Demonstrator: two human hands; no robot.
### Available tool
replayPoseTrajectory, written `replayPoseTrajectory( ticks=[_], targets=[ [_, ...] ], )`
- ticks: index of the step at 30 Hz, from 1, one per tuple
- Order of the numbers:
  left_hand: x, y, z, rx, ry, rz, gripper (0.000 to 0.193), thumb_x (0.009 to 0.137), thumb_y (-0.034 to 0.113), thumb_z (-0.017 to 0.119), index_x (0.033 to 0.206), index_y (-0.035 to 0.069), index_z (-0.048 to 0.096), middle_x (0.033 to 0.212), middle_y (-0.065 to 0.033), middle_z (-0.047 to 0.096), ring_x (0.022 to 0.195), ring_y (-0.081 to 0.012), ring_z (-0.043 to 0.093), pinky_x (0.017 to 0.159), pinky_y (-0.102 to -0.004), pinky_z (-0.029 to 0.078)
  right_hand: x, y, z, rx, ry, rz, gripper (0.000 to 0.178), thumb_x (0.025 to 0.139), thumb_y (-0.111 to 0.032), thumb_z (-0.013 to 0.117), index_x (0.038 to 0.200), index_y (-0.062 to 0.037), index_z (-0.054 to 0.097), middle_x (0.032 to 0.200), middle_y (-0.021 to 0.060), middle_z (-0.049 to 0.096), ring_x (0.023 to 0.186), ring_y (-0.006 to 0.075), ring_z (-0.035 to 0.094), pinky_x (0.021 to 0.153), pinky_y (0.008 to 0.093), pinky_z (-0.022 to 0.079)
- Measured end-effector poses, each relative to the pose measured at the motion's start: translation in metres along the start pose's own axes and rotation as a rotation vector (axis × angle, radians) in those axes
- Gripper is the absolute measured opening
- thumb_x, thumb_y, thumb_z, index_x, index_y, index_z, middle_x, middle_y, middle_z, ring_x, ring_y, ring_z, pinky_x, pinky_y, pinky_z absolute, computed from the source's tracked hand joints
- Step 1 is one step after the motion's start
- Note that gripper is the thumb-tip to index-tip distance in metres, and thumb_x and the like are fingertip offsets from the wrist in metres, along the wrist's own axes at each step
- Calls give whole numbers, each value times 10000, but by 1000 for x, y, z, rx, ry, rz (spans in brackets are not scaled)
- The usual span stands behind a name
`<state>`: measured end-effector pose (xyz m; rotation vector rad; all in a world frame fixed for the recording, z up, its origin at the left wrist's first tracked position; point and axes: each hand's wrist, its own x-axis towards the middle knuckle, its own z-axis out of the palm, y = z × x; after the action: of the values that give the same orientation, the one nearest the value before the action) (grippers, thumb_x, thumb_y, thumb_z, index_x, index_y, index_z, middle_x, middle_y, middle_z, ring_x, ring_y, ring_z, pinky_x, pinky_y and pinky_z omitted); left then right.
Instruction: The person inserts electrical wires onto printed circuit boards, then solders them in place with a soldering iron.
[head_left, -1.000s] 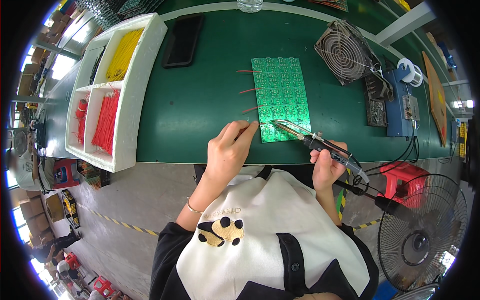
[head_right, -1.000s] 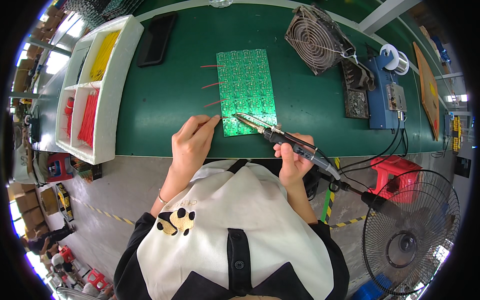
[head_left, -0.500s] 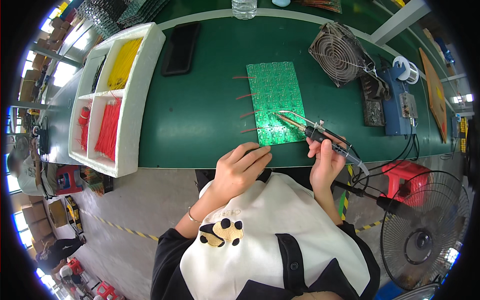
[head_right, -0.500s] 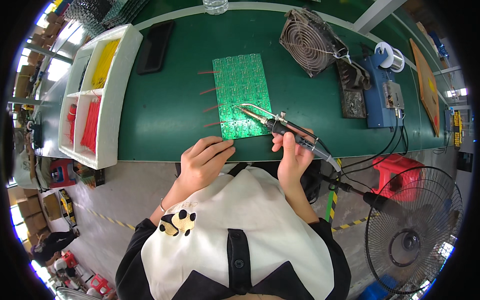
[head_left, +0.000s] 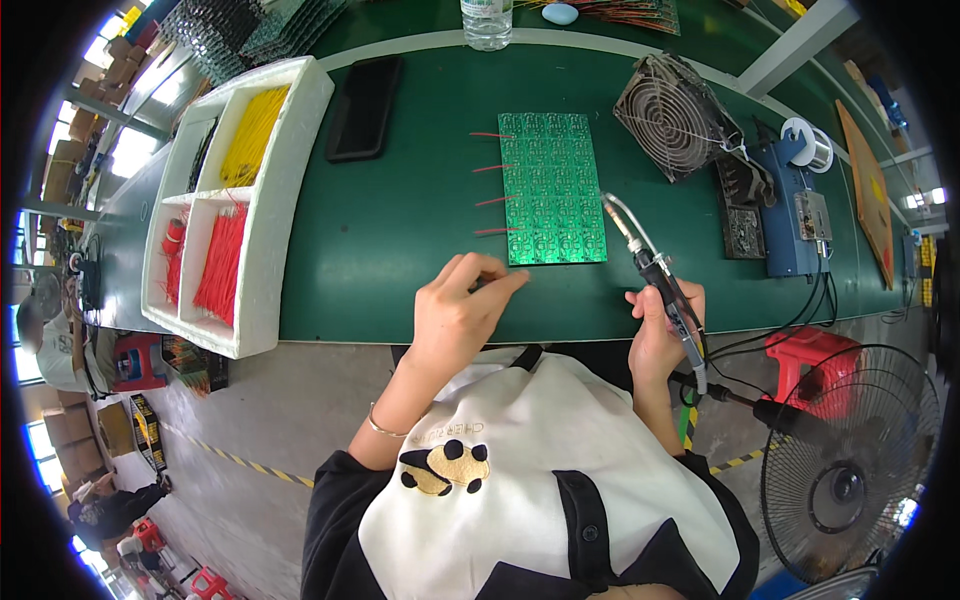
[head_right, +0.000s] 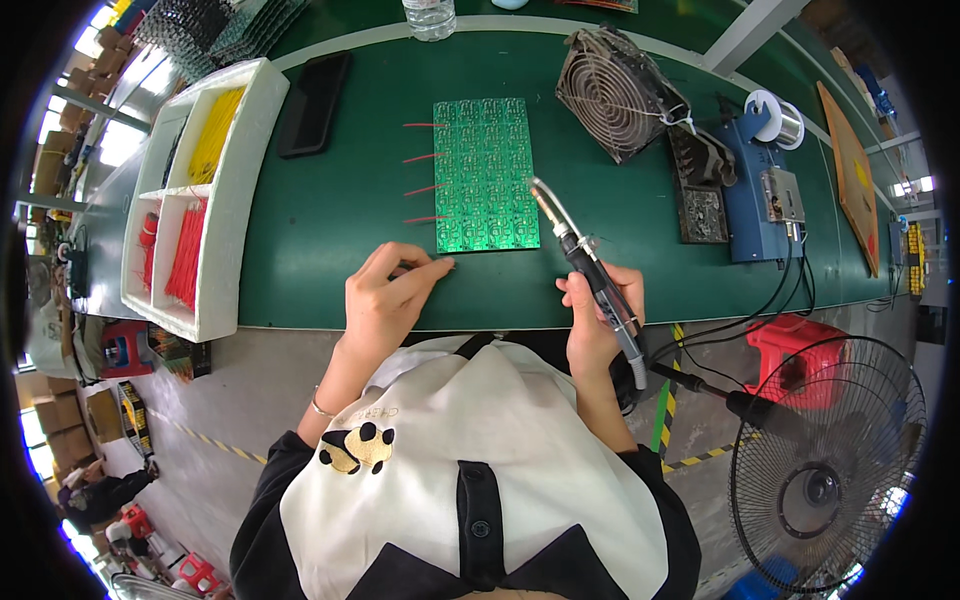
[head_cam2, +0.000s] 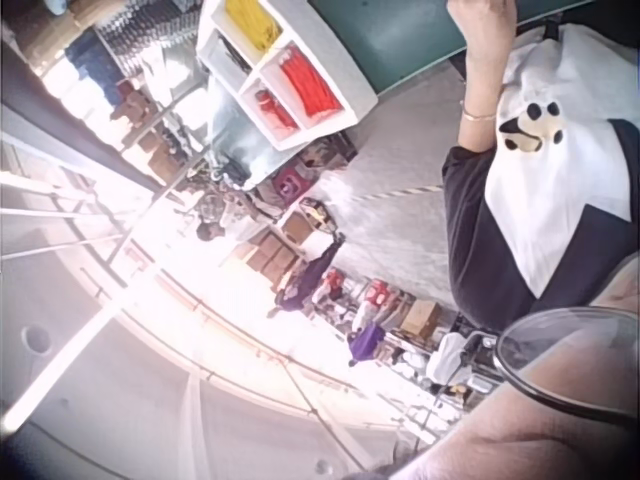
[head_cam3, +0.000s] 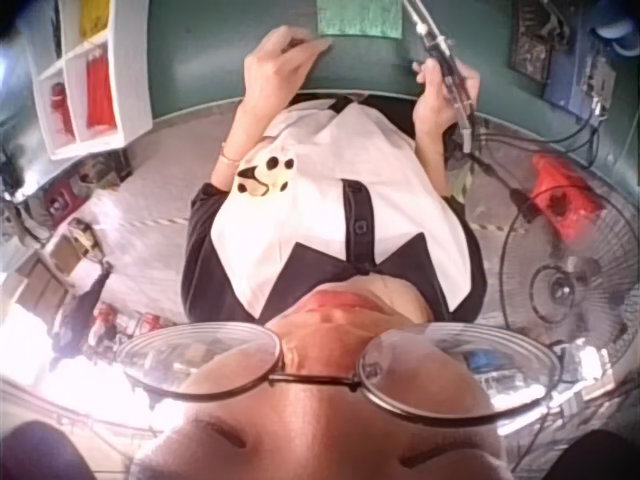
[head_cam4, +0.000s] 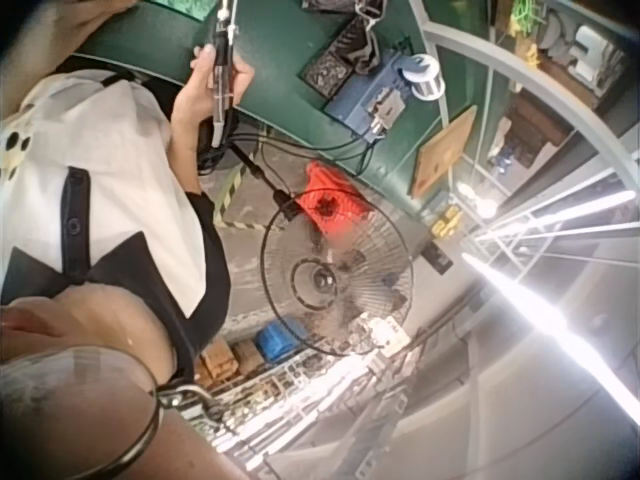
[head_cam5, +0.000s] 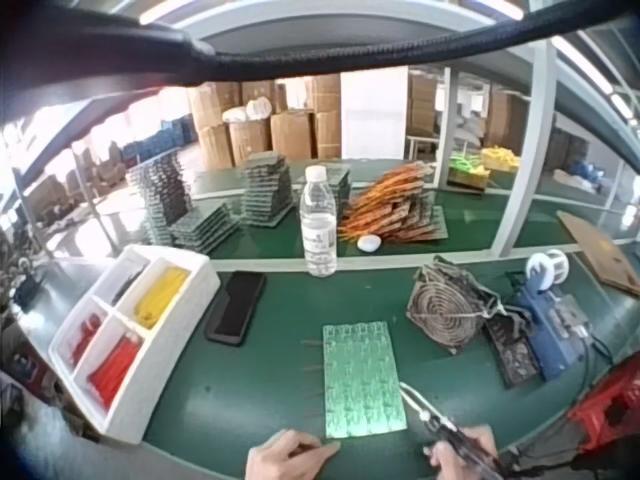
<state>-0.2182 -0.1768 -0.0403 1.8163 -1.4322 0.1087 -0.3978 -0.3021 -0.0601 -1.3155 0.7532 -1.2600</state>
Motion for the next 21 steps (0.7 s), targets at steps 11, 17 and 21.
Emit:
replayPoseTrajectory(
  ticks=[11,17,21],
  targets=[
    [-6,0,11,-174,83,-184,153,713,-74,679,848,-2,673,782,-76,612,611,-152,596,510,-245,501,-22,-6,-4,-120,-218,51,204,861,-96,585,897,28,428,663,90,547,554,100,526,649,313,536],
    [-4,-4,12,-212,136,-185,113,717,-22,698,814,11,651,719,-76,602,548,-168,575,477,-264,466,-25,-2,-12,-93,-297,54,223,816,-45,641,917,9,449,792,137,624,626,85,573,538,206,467],
    [-4,-2,11,-232,78,-328,94,726,-15,702,807,-2,655,702,-88,621,561,-149,604,495,-238,485,-25,-1,-12,-114,-310,33,221,812,-41,646,910,4,454,775,120,628,615,71,553,536,199,442]
  ],
)
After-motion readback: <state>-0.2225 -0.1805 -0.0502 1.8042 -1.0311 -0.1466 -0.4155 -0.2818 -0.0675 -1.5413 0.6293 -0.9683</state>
